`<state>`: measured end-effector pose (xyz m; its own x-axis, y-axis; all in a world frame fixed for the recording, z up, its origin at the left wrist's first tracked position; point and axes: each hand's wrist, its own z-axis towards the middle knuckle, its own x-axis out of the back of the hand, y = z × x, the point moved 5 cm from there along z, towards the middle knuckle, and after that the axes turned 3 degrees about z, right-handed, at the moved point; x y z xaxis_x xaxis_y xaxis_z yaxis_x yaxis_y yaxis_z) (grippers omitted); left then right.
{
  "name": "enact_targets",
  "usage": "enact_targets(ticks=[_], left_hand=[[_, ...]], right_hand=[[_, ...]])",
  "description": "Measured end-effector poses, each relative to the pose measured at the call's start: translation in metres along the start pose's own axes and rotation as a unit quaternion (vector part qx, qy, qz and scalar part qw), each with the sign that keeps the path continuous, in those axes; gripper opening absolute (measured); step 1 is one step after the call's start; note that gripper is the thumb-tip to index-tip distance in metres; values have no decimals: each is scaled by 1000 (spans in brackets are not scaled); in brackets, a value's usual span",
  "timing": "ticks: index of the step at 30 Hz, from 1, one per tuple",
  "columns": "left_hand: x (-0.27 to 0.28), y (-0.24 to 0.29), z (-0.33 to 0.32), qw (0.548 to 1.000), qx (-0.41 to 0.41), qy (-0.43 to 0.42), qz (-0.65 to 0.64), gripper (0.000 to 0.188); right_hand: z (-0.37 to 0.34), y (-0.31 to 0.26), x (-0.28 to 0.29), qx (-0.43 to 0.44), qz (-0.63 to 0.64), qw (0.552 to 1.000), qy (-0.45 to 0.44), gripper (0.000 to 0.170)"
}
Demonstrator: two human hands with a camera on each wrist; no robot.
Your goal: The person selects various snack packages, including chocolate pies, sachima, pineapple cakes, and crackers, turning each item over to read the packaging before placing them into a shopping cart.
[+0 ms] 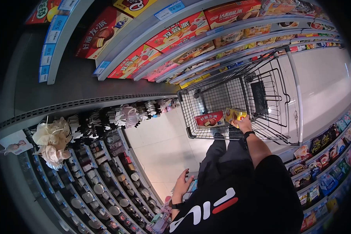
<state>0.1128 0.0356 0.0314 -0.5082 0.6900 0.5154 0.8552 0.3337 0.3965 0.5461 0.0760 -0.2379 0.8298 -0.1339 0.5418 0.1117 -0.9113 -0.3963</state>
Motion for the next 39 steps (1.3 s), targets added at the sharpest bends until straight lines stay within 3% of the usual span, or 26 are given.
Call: enact_targets(ticks=[4, 6, 9, 10, 12, 13, 15, 19, 20, 22, 26, 28, 32, 34, 36, 39], left_hand=[[-10, 2, -5, 1000, 23, -2, -6, 62], [-16, 0, -8, 999, 40, -9, -33, 61], [-26, -2, -12, 998, 44, -14, -43, 59], [-29, 0, -9, 997, 46, -20, -50, 59], [-32, -1, -8, 998, 52, -20, -41, 58], [-33, 1, -7, 997, 56, -24, -45, 58], [-32, 5, -3, 997, 56, -30, -48, 58], [-23, 23, 6, 997, 57, -32, -40, 56], [-20, 27, 8, 998, 53, -25, -36, 55], [-14, 39, 12, 998, 43, -20, -42, 55], [-10, 43, 22, 999, 10, -16, -34, 56], [-7, 49, 29, 1000, -12, -7, -23, 57], [-4, 51, 48, 999, -45, -6, 0, 56], [0, 63, 57, 998, -71, -1, 0, 56], [3, 72, 64, 997, -79, -14, 9, 56], [15, 98, 71, 993, -109, -2, 38, 55]], right_hand=[[33, 24, -27, -10, 9, 1000, -13, 72], [71, 58, -56, -8, 6, 997, -71, 76], [115, 101, -72, -6, -45, 999, 2, 80], [121, 101, -66, 4, -43, 998, 36, 74], [133, 103, -64, -4, -11, 999, -50, 60], [145, 114, -66, -4, -10, 999, -50, 60], [162, 136, -73, -42, 110, 990, -82, 49], [127, 95, -26, -107, 144, 972, -150, 50], [148, 106, -33, 31, 130, 985, -105, 49], [133, 97, -14, -23, 180, 981, -61, 45], [140, 98, -8, 53, 198, 979, -4, 36], [151, 108, -20, 55, 264, 962, -29, 33], [65, 31, 43, -26, 293, 952, -81, 31], [51, 14, 57, -10, 326, 942, -74, 30], [37, -4, 67, 12, 433, 899, -67, 15], [13, -31, 98, 105, 356, 927, -47, 35]])
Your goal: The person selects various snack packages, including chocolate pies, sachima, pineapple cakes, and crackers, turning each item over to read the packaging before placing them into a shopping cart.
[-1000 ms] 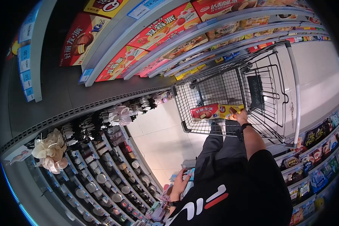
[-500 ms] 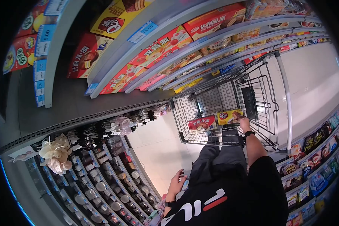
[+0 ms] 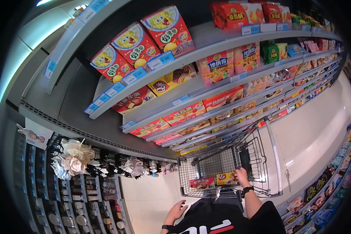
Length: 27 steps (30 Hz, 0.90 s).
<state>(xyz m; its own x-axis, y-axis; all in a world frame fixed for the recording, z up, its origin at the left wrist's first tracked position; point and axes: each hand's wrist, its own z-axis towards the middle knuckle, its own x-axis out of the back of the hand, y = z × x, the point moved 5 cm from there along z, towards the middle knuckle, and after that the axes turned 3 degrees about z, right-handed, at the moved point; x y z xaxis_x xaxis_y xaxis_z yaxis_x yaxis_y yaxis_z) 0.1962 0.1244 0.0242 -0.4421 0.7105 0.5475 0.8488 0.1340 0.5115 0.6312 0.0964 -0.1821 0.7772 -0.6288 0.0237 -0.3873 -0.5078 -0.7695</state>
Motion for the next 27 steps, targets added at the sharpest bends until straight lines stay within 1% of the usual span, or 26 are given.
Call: enact_targets(ticks=[1, 2, 3, 4, 5, 7, 8, 10, 11, 13, 14, 15, 16, 17, 18, 19, 20, 21, 22, 23, 24, 25, 26, 27], left_hand=[[4, 8, 4, 1000, -9, 2, 23, 54], [8, 13, 9, 1000, -21, 7, 19, 54], [16, 24, 14, 994, -84, 41, 54, 54], [24, 40, 19, 982, -147, 77, 88, 54], [29, 52, 24, 980, -160, 84, 84, 54], [57, 100, 23, 957, -210, 188, 71, 57], [69, 120, 29, 953, -220, 195, 65, 57], [97, 176, 29, 896, -333, 276, 102, 59], [111, 207, 27, 880, -368, 287, 84, 59], [140, 274, 23, 856, -409, 300, 99, 60], [152, 306, 22, 853, -423, 295, 80, 59], [163, 336, 23, 850, -437, 289, 61, 59], [173, 361, 29, 852, -440, 281, 37, 59], [183, 384, 42, 845, -462, 268, -2, 61], [193, 408, 56, 836, -484, 251, -55, 65], [206, 430, 74, 842, -477, 240, -77, 69], [214, 450, 88, 839, -475, 236, -121, 74], [223, 469, 111, 823, -482, 264, -143, 79], [231, 483, 134, 805, -479, 310, -163, 83], [240, 499, 149, 784, -492, 334, -179, 82], [248, 511, 172, 777, -489, 362, -165, 80], [255, 522, 188, 768, -485, 389, -153, 77], [259, 535, 194, 766, -486, 390, -160, 77], [263, 548, 196, 745, -508, 395, -176, 71]], right_hand=[[-6, -21, -1, 32, -10, 999, -8, 38], [-15, -37, 3, 37, -13, 999, -1, 36], [-19, -50, 5, 64, -11, 998, -2, 35], [-15, -49, 8, 88, 8, 996, -15, 35], [-9, -49, 14, 112, 26, 993, -29, 35], [-23, -72, 25, 150, -1, 989, 13, 36], [-31, -81, 30, 185, 3, 983, 12, 36], [-66, -111, 43, 211, -46, 976, 28, 35], [-76, -120, 49, 229, -76, 969, 40, 35], [-77, -109, 60, 226, 16, 974, 19, 36], [-83, -108, 66, 166, 68, 984, -7, 37], [-93, -111, 73, 133, 100, 986, -7, 37], [-92, -105, 81, 129, 111, 985, -2, 37], [-93, -98, 89, 124, 122, 985, 3, 37], [-94, -94, 99, 133, 103, 986, 20, 37], [-95, -83, 111, 139, 82, 986, 37, 37], [-93, -77, 120, 177, 66, 980, 62, 34], [-96, -69, 130, 154, 53, 984, 77, 34], [-97, -64, 139, 145, 45, 986, 74, 35], [-95, -56, 146, 138, 38, 987, 71, 36], [-86, -44, 155, 144, 3, 986, 78, 37], [-75, -30, 165, 184, -71, 977, 85, 39], [-90, -49, 168, 190, -127, 970, 83, 40], [-118, -79, 162, 195, -180, 961, 82, 40]])
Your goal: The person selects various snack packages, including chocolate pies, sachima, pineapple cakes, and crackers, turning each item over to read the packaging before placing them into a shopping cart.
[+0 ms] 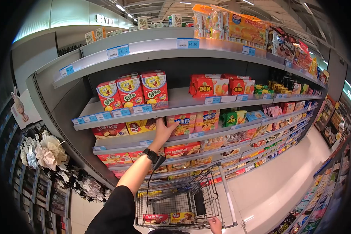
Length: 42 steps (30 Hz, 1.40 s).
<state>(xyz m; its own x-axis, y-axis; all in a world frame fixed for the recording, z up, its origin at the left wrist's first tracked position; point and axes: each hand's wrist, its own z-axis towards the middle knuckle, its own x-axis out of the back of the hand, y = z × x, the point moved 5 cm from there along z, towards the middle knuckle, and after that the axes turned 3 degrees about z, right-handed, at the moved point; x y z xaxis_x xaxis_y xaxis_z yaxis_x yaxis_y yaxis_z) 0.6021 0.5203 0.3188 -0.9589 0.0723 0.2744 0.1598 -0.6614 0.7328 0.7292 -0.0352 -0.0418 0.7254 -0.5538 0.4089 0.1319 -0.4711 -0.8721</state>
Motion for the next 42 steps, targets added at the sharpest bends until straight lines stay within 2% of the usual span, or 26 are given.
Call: enact_targets(ticks=[2, 4, 8, 10, 11, 13, 15, 16, 18, 20, 22, 23, 24, 26, 28, 30, 32, 33, 34, 35, 36, 37, 38, 39, 40, 42], left_hand=[[-8, 13, 15, 999, -22, 15, -24, 65], [-13, 31, 23, 990, 33, -26, -131, 58], [-21, 25, 31, 991, 31, -25, -124, 47], [-24, 29, 27, 991, 73, -51, -97, 54], [-23, 32, 24, 991, 74, -51, -97, 54], [-20, 39, 15, 999, 21, -27, 0, 67], [-14, 38, 6, 999, 14, -32, -30, 74], [-12, 38, 4, 998, 5, -35, -58, 81], [-9, 44, -4, 997, -6, -45, -68, 83], [-9, 47, -16, 995, -15, -55, -76, 85], [-9, 65, -30, 994, -92, -61, 9, 82], [-6, 74, -40, 987, -131, -62, 65, 72], [-5, 73, -48, 987, -132, -63, 66, 72], [-2, 84, -71, 956, -267, -35, 119, 63], [8, 100, -96, 944, -300, -56, 128, 55], [19, 115, -138, 893, -410, -82, 169, 51], [40, 141, -178, 897, -397, -118, 152, 49], [49, 148, -200, 917, -360, -131, 111, 50], [60, 156, -219, 928, -327, -164, 74, 59], [68, 162, -238, 940, -301, -161, 10, 66], [76, 166, -255, 947, -275, -156, -55, 74], [84, 164, -273, 954, -215, -184, -101, 81], [91, 161, -288, 954, -154, -210, -147, 89], [96, 158, -301, 951, -130, -212, -184, 97], [104, 165, -308, 950, -128, -213, -188, 97], [122, 176, -314, 927, -21, -203, -315, 103]], right_hand=[[4, 24, 1, 14, 10, 1000, 7, 38], [5, 35, 4, 27, 21, 999, 14, 37], [-3, 39, 2, 47, 3, 999, 10, 31], [-9, 23, 2, 85, -40, 995, 33, 32], [-13, 20, 1, 59, -58, 996, 27, 35], [-18, 5, 1, 68, -79, 994, 15, 36], [-24, -13, 3, 48, -107, 993, -19, 35], [-23, -8, 2, 46, -107, 993, -18, 35], [-14, 7, -7, 20, -49, 998, -33, 43], [-13, 14, -9, 9, -56, 998, -39, 46], [-15, 9, -9, 21, -84, 995, -52, 47], [-15, 6, -10, 20, -91, 994, -61, 47], [-17, 2, -10, 19, -89, 994, -60, 47], [-19, -5, -11, 25, -99, 992, -68, 46], [-20, -12, -12, 57, -100, 992, -56, 46], [-23, -36, -13, 66, -102, 990, -72, 48], [-27, -82, -10, 68, -81, 992, -69, 55], [-24, -101, -11, 208, -88, 974, -27, 61], [-33, -160, -4, 151, -31, 987, -41, 73], [-34, -180, -5, 158, 23, 986, -37, 90], [-34, -218, -3, 238, 54, 967, -76, 101], [-31, -221, -8, 268, 53, 960, -65, 101], [-32, -235, -14, 270, 153, 945, -106, 94], [-35, -240, -17, 306, 128, 936, -117, 90], [-40, -252, -19, 344, 102, 924, -131, 86], [-69, -290, -22, 341, 103, 920, -166, 80]])
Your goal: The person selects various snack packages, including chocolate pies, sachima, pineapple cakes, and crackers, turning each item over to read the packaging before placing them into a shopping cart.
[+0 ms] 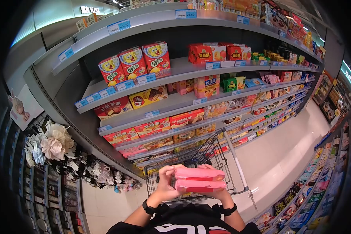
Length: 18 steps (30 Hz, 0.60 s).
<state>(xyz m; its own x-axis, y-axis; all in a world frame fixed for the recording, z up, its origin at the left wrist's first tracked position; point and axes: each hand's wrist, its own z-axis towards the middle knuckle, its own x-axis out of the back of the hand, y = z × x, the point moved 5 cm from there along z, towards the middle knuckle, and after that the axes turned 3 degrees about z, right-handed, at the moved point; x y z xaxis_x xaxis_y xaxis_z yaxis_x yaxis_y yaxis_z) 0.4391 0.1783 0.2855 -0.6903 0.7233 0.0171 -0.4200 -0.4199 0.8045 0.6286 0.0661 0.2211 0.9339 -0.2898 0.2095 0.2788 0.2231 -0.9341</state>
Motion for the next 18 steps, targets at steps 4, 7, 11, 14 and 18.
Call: enact_targets(ticks=[4, 7, 11, 14, 18], left_hand=[[20, 33, -7, 987, 97, 89, -91, 101], [22, 51, -18, 966, 174, 127, -142, 97], [26, 44, -59, 964, 224, 41, -135, 86], [27, 46, -87, 934, 284, 57, -212, 77], [32, 60, -114, 925, 289, 104, -226, 63]], right_hand=[[-13, -47, -36, -71, 257, 964, -3, 71], [-21, -48, -57, -128, 308, 942, 24, 67], [-31, -60, -73, -124, 388, 907, 109, 55], [-43, -74, -88, -149, 385, 904, 112, 52], [-71, -77, -115, -191, 436, 870, 129, 52]])
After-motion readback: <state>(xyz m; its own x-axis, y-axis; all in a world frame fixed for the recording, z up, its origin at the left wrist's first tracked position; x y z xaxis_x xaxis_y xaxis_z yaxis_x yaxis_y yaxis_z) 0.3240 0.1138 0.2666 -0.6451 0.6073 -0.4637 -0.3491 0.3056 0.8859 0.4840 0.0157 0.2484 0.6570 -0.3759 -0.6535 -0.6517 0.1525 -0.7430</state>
